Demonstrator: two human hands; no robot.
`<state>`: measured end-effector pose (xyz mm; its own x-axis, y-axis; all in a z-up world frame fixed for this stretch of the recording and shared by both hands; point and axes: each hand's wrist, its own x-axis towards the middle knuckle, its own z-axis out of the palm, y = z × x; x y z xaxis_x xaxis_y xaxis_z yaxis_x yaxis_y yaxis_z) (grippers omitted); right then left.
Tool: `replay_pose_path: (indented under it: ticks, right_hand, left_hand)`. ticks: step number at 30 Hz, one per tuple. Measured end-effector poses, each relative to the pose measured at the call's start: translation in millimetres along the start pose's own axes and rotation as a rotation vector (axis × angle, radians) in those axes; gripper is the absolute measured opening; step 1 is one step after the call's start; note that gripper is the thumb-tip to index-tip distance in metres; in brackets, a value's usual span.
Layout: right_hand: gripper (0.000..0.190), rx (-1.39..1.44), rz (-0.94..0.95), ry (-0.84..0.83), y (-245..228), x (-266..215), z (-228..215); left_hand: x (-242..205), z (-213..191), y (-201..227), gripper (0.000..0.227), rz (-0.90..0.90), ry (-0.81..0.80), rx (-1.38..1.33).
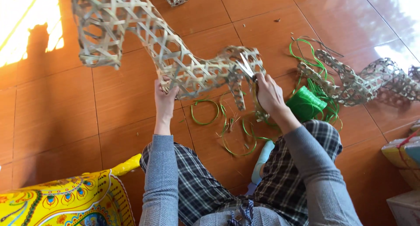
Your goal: The person sits on the floor assembling woven bamboo horse figurines. They trim bamboo strips with scissors, insert and weave the strips into the lattice body of a horse figure, and tie green ribbon around parts of the figure.
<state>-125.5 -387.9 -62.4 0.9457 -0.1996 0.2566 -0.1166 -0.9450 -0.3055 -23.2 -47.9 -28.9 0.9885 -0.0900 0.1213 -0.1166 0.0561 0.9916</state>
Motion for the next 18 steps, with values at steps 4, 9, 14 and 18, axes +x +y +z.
replay_pose_path:
  ticks: [4,9,14,18]
  right_hand:
    - [0.036,-0.055,-0.049,0.04,-10.9,-0.8,10.5]
    - [0.034,0.021,-0.056,-0.015,-9.7,-10.4,30.8]
    - [0.034,0.136,-0.017,-0.071,-0.9,-10.6,40.0]
    - [0.03,0.065,0.005,-0.086,5.9,-8.5,50.8]
  left_hand:
    - [-9.8,19.7,15.3,0.039,-0.01,-0.039,0.032]
    - [-5.9,16.1,8.0,0.034,-0.027,-0.022,0.026]
    - [-3.6,20.0,4.8,0.035,-0.035,-0.021,0.009]
    - [-2.1,19.8,1.9,0.037,-0.029,-0.012,0.058]
